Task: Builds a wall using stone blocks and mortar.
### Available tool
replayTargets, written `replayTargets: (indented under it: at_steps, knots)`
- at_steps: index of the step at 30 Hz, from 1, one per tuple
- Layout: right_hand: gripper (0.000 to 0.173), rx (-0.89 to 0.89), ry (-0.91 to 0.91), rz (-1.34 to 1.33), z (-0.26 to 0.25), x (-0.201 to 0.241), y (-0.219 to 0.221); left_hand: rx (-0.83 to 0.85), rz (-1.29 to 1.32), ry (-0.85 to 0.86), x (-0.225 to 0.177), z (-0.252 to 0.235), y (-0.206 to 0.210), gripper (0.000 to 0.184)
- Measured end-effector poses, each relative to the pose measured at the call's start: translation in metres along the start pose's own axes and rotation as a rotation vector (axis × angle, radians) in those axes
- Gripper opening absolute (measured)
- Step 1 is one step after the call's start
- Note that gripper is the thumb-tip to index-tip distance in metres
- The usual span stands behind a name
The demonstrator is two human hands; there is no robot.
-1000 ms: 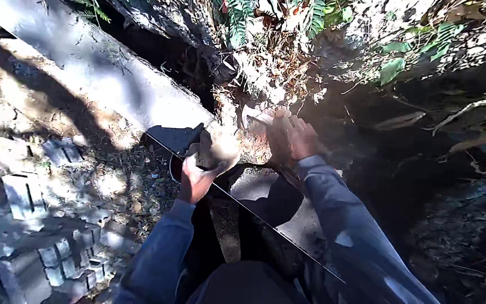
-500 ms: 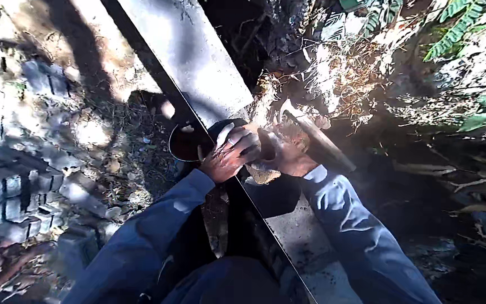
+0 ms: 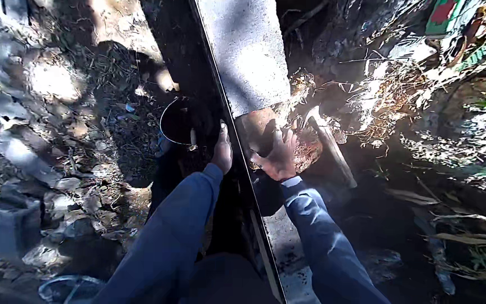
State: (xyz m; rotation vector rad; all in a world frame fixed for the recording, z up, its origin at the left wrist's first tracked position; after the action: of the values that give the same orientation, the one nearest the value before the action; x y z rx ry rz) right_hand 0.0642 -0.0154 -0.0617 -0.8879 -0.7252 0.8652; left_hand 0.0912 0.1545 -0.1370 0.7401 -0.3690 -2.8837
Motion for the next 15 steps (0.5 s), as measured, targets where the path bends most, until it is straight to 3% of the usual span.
replayTargets:
  at_steps: [6, 8, 12, 15]
  knots:
    - [0.127, -0.031, -0.090, 0.093, -0.001, 0.010, 0.009, -0.156, -0.126, -0.078, 0.016, -0.010, 0.003, 0.082]
    - [0.126, -0.011, -0.115, 0.129, -0.001, 0.011, 0.010, -0.131, -0.174, -0.071, 0.018, -0.012, 0.001, 0.082]
    - [0.102, 0.151, -0.131, 0.031, -0.003, 0.004, 0.004, -0.096, 0.003, 0.029, 0.006, -0.018, 0.013, 0.062]
    - [0.092, 0.204, -0.167, -0.013, -0.005, -0.002, 0.002, -0.109, 0.073, 0.041, 0.006, -0.019, 0.013, 0.060]
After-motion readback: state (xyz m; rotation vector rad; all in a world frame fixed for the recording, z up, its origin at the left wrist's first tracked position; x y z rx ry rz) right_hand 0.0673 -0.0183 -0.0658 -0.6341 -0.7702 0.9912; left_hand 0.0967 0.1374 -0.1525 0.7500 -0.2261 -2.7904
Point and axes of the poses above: each hand's wrist, its own z-axis away from the middle knuckle, its own y-axis out of the palm, x = y × z, the point moved 10 cm from there along -z, towards the middle knuckle, and after that the axes turned 13 degrees about z, right-handed, at the moved point
